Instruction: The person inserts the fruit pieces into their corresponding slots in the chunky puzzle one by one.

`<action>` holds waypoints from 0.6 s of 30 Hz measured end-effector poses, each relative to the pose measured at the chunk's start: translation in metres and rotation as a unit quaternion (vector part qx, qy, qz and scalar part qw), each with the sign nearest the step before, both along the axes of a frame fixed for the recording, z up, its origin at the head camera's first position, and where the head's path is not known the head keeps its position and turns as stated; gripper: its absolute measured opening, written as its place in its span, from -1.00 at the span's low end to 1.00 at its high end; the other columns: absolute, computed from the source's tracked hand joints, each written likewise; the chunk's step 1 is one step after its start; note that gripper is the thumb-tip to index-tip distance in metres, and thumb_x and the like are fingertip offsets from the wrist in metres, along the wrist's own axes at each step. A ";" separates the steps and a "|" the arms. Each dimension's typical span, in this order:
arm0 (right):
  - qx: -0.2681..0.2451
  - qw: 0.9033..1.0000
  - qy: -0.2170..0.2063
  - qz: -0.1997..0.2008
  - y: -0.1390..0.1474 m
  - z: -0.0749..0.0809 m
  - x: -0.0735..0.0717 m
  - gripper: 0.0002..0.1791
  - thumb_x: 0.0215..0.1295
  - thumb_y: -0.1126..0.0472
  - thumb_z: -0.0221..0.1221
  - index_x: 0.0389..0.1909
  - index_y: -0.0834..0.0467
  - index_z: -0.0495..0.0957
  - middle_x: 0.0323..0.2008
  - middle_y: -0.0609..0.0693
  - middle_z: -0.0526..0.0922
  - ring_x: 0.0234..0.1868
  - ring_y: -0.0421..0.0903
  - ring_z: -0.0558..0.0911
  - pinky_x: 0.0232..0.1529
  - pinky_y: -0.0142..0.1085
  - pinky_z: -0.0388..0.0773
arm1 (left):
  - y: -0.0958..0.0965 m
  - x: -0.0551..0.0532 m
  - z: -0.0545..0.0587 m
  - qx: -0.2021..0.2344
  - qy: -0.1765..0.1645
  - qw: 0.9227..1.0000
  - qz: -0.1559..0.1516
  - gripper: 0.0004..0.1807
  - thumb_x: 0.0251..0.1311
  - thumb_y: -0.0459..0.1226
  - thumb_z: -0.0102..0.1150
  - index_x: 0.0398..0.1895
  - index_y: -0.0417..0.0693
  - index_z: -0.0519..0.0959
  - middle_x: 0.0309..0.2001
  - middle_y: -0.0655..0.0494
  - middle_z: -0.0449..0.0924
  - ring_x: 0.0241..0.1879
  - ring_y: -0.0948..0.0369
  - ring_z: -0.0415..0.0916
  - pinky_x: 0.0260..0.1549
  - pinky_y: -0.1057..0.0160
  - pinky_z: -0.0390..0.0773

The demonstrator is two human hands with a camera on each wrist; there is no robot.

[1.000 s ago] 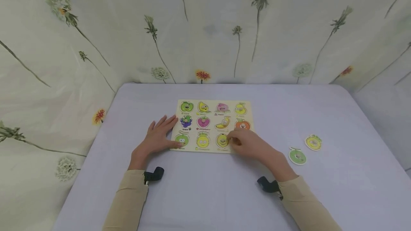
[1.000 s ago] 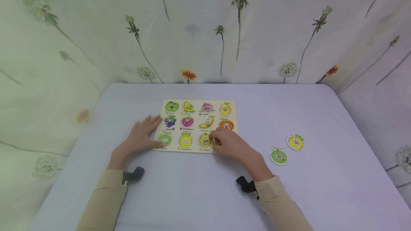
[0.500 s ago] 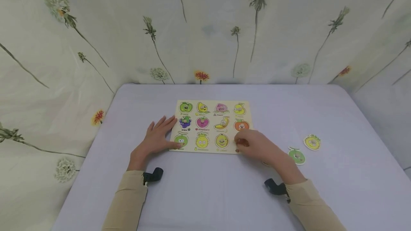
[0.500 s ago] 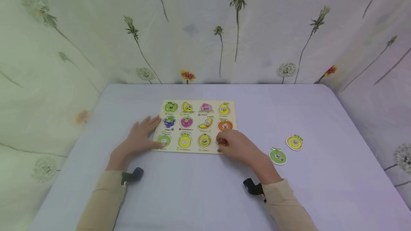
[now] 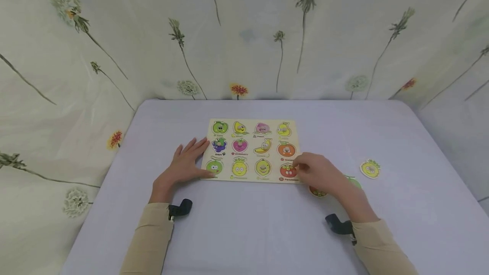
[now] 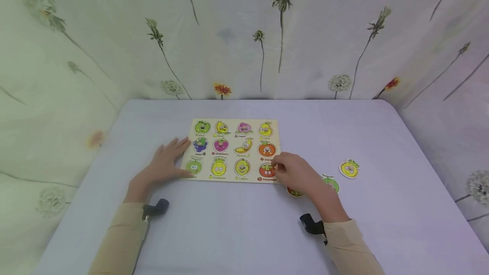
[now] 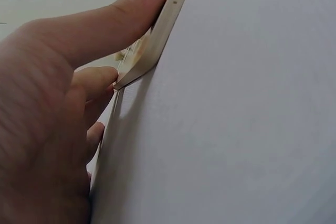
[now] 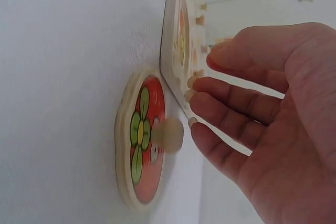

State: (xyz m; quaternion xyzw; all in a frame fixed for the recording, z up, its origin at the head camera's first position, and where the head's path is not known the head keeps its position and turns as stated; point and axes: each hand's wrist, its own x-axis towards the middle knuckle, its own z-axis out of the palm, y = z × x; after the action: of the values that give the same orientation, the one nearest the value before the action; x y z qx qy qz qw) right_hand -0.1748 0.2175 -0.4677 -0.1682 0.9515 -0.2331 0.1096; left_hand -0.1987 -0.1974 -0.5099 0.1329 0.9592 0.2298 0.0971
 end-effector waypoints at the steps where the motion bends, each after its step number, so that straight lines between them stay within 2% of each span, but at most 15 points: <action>1: -0.001 1.000 -0.003 -0.005 0.002 0.001 0.000 -0.74 0.25 0.23 0.16 -0.07 0.05 0.66 -0.24 -0.09 0.61 -0.18 -0.09 0.50 -0.11 -0.23 0.52 | 0.000 0.000 0.000 0.000 -0.001 1.000 0.000 0.25 -0.15 0.32 0.39 0.60 0.20 -0.01 0.62 0.29 -0.11 0.63 0.06 -0.32 0.53 -0.24 -0.37; 9: 0.006 1.000 -0.016 -0.018 0.018 0.001 0.003 -0.74 0.26 0.25 0.16 -0.04 0.10 0.65 -0.24 -0.05 0.61 -0.18 -0.07 0.49 -0.13 -0.21 0.54 | -0.004 -0.001 -0.001 0.007 -0.002 1.000 -0.004 0.27 -0.19 0.30 0.43 0.60 0.18 0.01 0.62 0.26 -0.09 0.63 0.06 -0.31 0.53 -0.24 -0.38; 18: 0.017 0.999 -0.010 -0.041 0.038 -0.002 0.011 -0.76 0.25 0.24 0.20 -0.06 0.10 0.65 -0.18 -0.01 0.65 -0.16 -0.05 0.52 -0.08 -0.15 0.59 | -0.003 -0.001 0.000 0.008 -0.004 1.000 -0.011 0.27 -0.18 0.29 0.44 0.60 0.16 0.00 0.62 0.24 -0.09 0.63 0.06 -0.32 0.53 -0.25 -0.39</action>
State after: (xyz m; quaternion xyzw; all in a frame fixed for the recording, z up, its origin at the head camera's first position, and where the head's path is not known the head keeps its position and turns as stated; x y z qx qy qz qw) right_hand -0.1643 0.2552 -0.4700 -0.1248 0.9603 -0.2229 0.1119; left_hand -0.1993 -0.2003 -0.5094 0.1436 0.9553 0.2372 0.1022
